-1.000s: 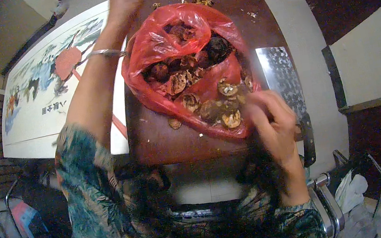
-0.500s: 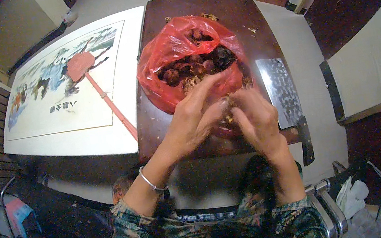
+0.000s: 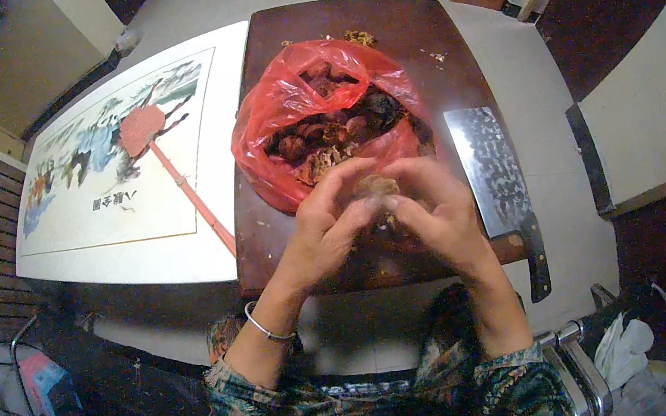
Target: The person cracks walnuts using a cleaver on a wooden board and peels the shells away by hand.
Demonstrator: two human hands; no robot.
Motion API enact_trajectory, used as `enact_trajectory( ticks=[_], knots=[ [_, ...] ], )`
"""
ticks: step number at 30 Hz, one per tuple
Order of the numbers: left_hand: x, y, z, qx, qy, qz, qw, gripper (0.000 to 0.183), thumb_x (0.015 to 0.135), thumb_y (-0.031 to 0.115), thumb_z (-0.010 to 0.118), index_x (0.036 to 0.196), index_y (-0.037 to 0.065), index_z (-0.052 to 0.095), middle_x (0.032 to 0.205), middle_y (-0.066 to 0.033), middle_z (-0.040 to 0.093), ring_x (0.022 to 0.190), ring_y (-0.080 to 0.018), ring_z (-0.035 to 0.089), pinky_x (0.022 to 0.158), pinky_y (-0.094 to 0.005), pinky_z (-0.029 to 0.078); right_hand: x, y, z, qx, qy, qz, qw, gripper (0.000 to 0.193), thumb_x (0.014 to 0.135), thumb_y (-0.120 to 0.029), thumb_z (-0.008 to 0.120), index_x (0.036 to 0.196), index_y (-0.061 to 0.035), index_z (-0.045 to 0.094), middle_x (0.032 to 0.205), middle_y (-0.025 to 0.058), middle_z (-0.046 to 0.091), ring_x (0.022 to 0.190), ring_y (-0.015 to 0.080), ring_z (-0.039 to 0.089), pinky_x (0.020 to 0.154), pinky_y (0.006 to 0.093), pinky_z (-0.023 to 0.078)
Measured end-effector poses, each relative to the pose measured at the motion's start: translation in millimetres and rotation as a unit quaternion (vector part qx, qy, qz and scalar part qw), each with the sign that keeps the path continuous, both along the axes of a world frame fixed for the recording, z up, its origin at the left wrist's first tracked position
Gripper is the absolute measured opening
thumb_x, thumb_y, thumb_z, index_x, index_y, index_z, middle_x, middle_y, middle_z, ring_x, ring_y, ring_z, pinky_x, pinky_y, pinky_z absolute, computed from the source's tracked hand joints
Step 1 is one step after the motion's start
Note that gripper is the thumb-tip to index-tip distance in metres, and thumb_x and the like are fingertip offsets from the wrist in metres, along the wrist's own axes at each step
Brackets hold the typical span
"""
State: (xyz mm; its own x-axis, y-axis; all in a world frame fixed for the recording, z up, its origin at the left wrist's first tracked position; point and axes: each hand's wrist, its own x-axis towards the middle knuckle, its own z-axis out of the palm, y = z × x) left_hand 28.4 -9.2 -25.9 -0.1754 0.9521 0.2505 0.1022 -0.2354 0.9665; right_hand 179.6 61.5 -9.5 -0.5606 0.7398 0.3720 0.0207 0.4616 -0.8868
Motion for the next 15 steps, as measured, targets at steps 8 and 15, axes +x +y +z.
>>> enact_trajectory(
  ticks=[8, 15],
  knots=[
    [1.9, -9.0, -3.0, -0.072, -0.154, 0.014, 0.985, 0.023, 0.094, 0.019, 0.048, 0.109, 0.002, 0.053, 0.089, -0.0039, 0.061, 0.07, -0.0069, 0.056, 0.058, -0.0202, 0.047, -5.9, -8.7, -18.0, -0.072, 0.036, 0.017, 0.997, 0.025, 0.082, -0.009, 0.062, 0.105, -0.0005, 0.057, 0.089, 0.0092, 0.064, 0.071, 0.0108, 0.06, 0.062, 0.0252, 0.049],
    [10.3, -5.5, -9.4, -0.095, -0.298, 0.031, 0.949, 0.024, 0.096, 0.025, 0.044, 0.106, 0.005, 0.054, 0.077, -0.0029, 0.059, 0.051, -0.0061, 0.051, 0.041, -0.0177, 0.039, -13.7, -14.2, -40.6, -0.112, 0.084, 0.013, 0.99, 0.025, 0.084, -0.007, 0.059, 0.107, 0.0005, 0.054, 0.088, 0.0078, 0.062, 0.066, 0.009, 0.058, 0.057, 0.0236, 0.049]
  ],
)
